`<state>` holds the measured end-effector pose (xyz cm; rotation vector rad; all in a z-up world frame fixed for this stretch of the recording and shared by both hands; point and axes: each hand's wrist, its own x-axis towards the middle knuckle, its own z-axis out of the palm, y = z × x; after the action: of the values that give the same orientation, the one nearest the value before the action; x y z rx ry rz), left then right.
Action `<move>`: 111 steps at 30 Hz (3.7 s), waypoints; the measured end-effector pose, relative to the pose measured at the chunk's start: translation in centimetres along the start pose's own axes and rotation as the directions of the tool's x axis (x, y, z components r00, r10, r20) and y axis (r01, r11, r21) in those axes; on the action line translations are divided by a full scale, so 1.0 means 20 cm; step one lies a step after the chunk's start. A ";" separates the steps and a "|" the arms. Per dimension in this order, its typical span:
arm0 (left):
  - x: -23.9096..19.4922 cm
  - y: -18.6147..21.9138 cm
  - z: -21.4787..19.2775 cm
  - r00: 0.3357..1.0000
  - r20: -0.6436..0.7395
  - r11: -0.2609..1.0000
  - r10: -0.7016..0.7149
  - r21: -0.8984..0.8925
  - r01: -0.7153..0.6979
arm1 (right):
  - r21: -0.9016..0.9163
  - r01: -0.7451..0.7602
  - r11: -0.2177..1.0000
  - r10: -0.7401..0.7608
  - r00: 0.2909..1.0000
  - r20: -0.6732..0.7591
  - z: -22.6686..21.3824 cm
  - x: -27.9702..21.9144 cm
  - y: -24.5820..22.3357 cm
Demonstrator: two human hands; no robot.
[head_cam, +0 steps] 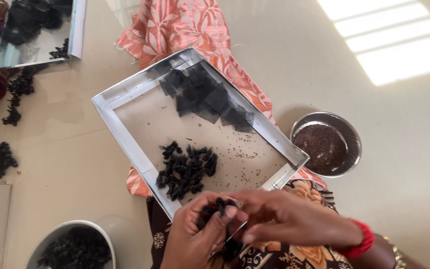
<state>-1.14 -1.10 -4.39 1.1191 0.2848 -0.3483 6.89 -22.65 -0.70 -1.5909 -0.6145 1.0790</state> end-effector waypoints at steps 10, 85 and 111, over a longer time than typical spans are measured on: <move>0.01 -0.04 -0.08 0.984 -0.155 0.989 0.087 -0.103 -0.104 | 0.707 0.485 0.514 -0.328 0.873 -0.360 -0.02 0.07 0.22; 0.08 -0.24 -0.04 0.997 0.020 0.579 -0.073 0.815 0.026 | -0.692 -0.199 0.694 -0.330 0.767 -0.551 -0.37 0.06 0.33; 0.01 -0.46 -0.19 0.992 -0.095 0.987 0.088 0.144 -0.074 | -0.843 0.281 0.459 -0.468 0.883 0.040 -0.04 0.56 0.25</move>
<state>-4.93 -1.23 -13.51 1.2851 0.3069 -0.2425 12.10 -15.27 -9.04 -2.1763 -1.4235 0.2130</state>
